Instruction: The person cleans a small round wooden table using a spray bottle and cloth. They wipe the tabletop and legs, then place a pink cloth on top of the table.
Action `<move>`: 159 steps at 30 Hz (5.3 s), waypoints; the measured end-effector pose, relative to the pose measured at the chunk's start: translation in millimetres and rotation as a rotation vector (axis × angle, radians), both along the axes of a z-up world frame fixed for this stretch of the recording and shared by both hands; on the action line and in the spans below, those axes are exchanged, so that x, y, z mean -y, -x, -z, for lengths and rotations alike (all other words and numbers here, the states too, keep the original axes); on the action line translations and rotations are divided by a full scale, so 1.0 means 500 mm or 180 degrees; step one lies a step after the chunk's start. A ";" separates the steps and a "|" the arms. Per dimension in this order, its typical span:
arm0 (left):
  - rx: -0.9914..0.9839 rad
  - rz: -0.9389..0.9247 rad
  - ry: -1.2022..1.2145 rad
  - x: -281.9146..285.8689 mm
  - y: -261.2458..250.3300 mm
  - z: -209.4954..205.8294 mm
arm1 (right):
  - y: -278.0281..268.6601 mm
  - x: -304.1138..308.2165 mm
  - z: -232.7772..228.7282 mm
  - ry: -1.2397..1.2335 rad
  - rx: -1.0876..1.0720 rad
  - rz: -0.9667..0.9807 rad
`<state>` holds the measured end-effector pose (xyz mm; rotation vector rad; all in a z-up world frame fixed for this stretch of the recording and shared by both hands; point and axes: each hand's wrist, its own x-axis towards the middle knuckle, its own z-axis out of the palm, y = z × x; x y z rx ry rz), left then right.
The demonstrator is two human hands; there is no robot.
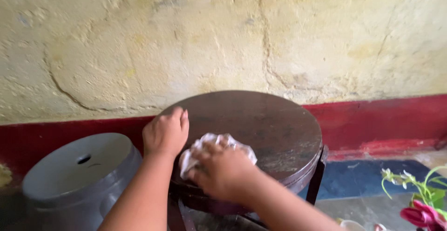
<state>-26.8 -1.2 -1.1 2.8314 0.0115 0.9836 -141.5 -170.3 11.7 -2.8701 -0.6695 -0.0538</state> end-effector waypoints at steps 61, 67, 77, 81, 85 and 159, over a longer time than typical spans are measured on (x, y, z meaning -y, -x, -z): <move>-0.0033 0.0456 0.1646 0.103 0.180 0.007 | 0.074 0.239 0.170 -0.1752 0.2622 0.2350; 0.0024 0.0440 0.1624 0.105 0.173 0.008 | 0.097 0.187 0.193 -0.1320 0.2603 0.2219; -0.0051 0.0451 0.1646 0.105 0.189 0.004 | 0.108 0.232 0.122 -0.1365 0.2786 0.1944; -0.0045 0.0469 0.1723 0.104 0.182 0.004 | 0.132 0.174 0.149 -0.1240 0.2264 0.1825; -0.0044 0.0502 0.1773 0.103 0.185 0.012 | 0.142 0.147 0.196 -0.1343 0.2185 0.1567; 0.0634 0.2917 0.3064 0.392 0.381 0.260 | 0.161 0.464 0.371 -0.5109 -0.0120 0.1255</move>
